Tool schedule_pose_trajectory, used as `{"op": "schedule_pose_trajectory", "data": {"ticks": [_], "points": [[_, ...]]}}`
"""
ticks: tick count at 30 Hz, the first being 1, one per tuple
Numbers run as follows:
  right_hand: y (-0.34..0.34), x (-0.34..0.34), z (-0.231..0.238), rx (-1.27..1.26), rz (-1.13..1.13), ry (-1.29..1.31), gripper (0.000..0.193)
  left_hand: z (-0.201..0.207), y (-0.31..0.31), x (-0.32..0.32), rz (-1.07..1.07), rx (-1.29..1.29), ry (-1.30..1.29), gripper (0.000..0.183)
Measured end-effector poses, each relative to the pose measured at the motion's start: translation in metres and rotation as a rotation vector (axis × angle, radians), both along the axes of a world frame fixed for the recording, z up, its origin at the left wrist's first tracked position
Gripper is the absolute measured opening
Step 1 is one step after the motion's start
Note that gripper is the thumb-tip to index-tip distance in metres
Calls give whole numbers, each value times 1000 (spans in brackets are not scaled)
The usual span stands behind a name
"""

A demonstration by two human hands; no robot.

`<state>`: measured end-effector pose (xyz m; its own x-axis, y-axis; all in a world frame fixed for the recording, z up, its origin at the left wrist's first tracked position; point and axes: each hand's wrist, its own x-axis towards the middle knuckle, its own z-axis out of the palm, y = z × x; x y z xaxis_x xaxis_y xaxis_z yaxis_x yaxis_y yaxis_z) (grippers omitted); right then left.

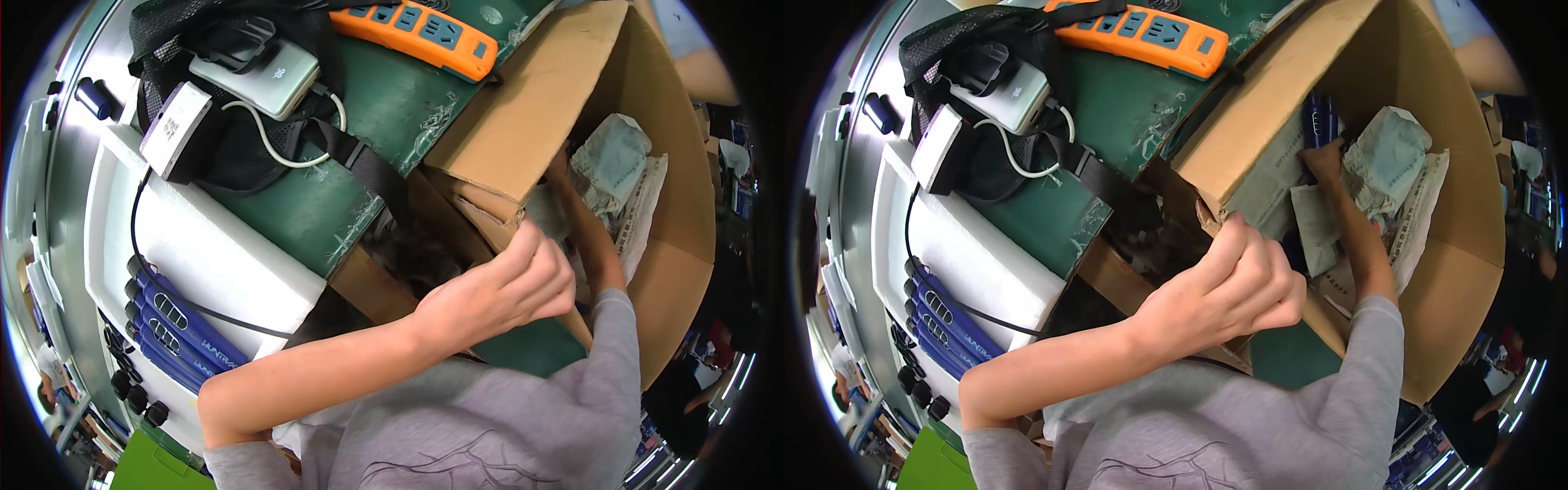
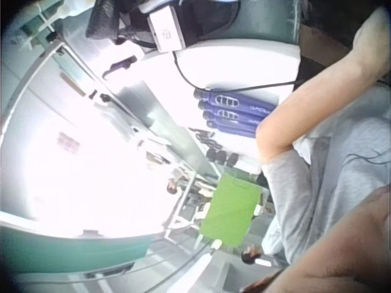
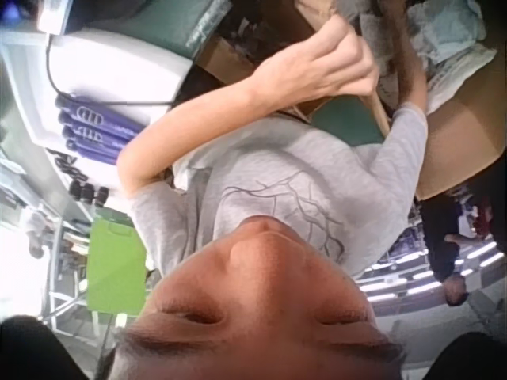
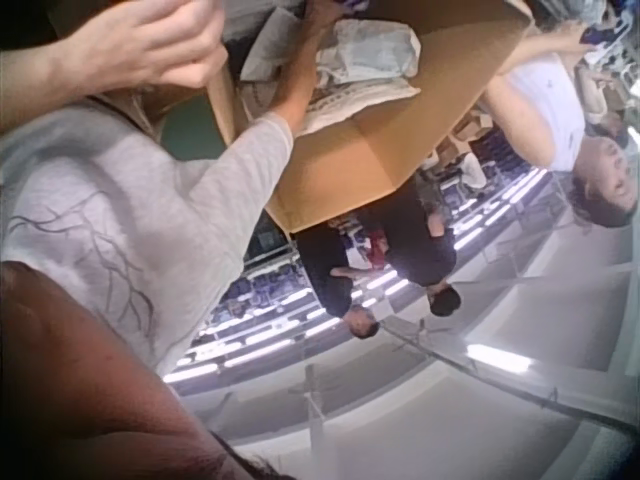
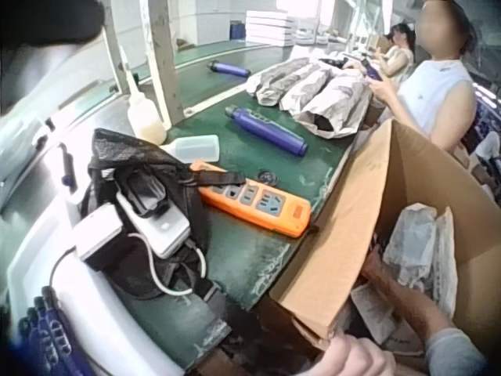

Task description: The person assembles blue handheld microphones by screwing black mesh heads onto the bodies. They retrieve the microphone bodies from a cardboard box and place the assembled units into a white foam tray. The person also organizes the black mesh heads and metal rings on the workbench.

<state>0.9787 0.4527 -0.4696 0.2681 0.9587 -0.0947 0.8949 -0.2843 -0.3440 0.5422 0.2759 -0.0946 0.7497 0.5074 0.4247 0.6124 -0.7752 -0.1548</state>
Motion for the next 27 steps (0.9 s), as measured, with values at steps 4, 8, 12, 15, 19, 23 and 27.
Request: {"op": "schedule_pose_trajectory", "data": {"ticks": [4,8,12,15,19,23,27], "points": [[-22,-67,77,-37,33,101,98,-4,1,-1,4,-1,4,36],[-50,-115,138,-85,71,147,96,-2,1,-1,-17,-4,-16,37],[-48,-125,151,-290,50,517,98,-2,1,-1,-27,-8,-20,38],[-53,-119,94,-70,-40,657,88,-1,1,0,-53,-8,-30,38],[-45,-125,145,-344,73,1332,58,-3,-4,-4,-24,-16,-41,38],[-40,-130,111,-512,-386,1614,45,-4,-2,-1,-19,-12,-39,37],[-33,-164,90,-309,-394,1773,50,-5,-6,-6,-31,-10,-22,36]]}}
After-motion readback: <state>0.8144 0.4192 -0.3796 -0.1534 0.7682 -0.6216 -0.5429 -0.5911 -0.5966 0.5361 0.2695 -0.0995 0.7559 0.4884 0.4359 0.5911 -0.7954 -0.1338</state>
